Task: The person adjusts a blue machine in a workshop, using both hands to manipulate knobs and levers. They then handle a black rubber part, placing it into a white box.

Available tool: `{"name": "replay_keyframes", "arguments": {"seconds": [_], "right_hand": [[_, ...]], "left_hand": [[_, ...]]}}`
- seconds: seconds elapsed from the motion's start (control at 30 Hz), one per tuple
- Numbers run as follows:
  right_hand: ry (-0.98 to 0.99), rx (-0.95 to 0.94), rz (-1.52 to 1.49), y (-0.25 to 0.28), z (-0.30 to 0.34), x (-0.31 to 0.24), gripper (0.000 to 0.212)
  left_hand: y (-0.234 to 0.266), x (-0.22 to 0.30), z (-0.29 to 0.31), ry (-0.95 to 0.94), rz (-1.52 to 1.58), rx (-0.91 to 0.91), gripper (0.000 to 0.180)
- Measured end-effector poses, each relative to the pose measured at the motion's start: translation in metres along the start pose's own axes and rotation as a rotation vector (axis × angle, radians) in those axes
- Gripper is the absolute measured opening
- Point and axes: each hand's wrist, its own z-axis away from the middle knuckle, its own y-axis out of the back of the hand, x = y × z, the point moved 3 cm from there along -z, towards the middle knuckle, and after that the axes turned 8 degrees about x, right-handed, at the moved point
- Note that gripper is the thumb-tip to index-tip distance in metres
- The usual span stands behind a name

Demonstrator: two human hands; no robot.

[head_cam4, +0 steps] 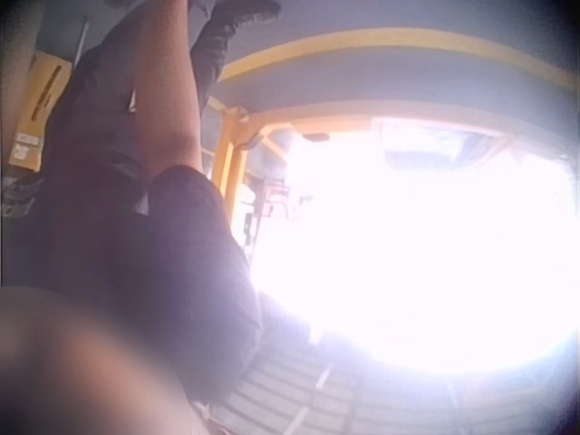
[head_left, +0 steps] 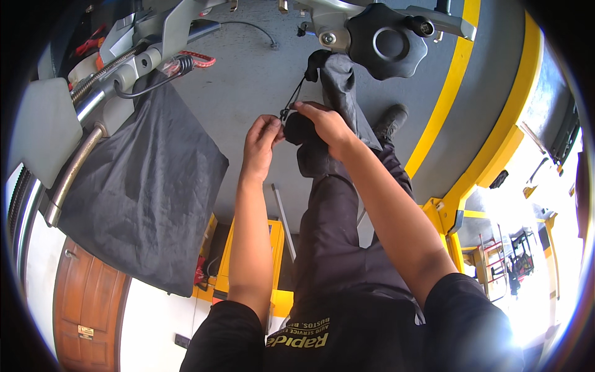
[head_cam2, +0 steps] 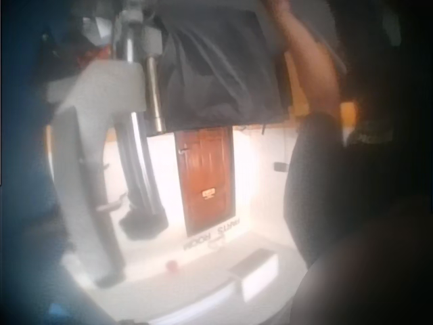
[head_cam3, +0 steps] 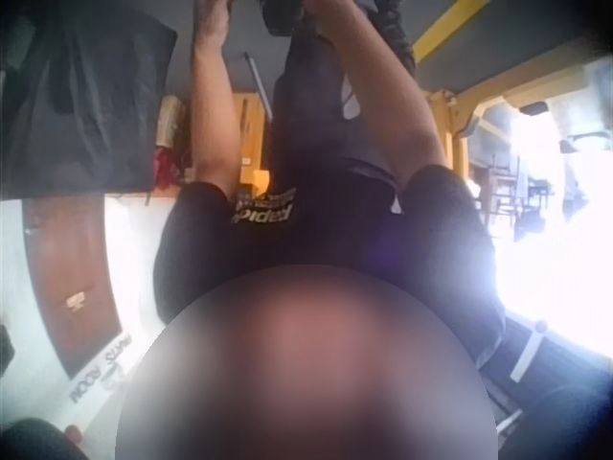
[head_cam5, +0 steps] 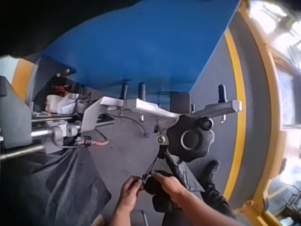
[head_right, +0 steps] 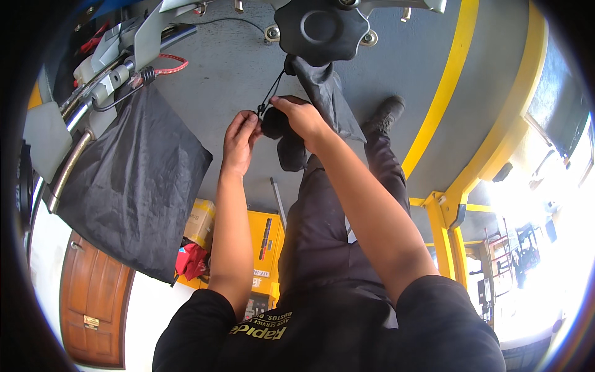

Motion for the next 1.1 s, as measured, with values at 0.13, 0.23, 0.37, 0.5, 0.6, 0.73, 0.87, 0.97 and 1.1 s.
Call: {"name": "replay_keyframes", "arguments": {"seconds": [0.13, 0.23, 0.37, 0.5, 0.6, 0.73, 0.87, 0.97, 1.1], "right_hand": [[0.061, -0.051, -0.016, -0.014, 0.014, 0.013, 0.035], [0.073, -0.030, -0.011, -0.031, 0.016, 0.016, 0.032], [-0.040, -0.075, -0.165, -0.047, 0.009, 0.013, 0.035], [-0.071, -0.135, -0.280, -0.048, 0.009, 0.015, 0.034], [-0.083, -0.285, -0.482, -0.045, 0.009, 0.017, 0.037], [-0.137, -0.367, -0.538, -0.035, 0.009, 0.021, 0.044], [-0.114, -0.443, -0.556, -0.040, 0.018, 0.026, 0.042], [-0.082, -0.434, -0.527, -0.056, 0.024, 0.030, 0.037], [-0.076, -0.333, -0.395, -0.065, 0.017, 0.028, 0.034]], "left_hand": [[0.002, 0.011, 0.010, -0.124, -0.226, 0.185, 0.022], [-0.004, 0.017, 0.020, -0.159, -0.342, 0.253, 0.024], [-0.007, 0.025, 0.034, -0.136, -0.350, 0.345, 0.029], [-0.005, 0.032, 0.039, -0.097, -0.305, 0.374, 0.028], [-0.002, 0.034, 0.039, -0.021, -0.074, 0.348, 0.026], [0.000, 0.038, 0.043, -0.010, 0.078, 0.278, 0.024], [-0.002, 0.039, 0.054, -0.057, -0.001, 0.281, 0.026], [-0.001, 0.038, 0.061, -0.052, -0.104, 0.340, 0.025], [0.007, 0.038, 0.062, 0.008, -0.100, 0.342, 0.024]]}}
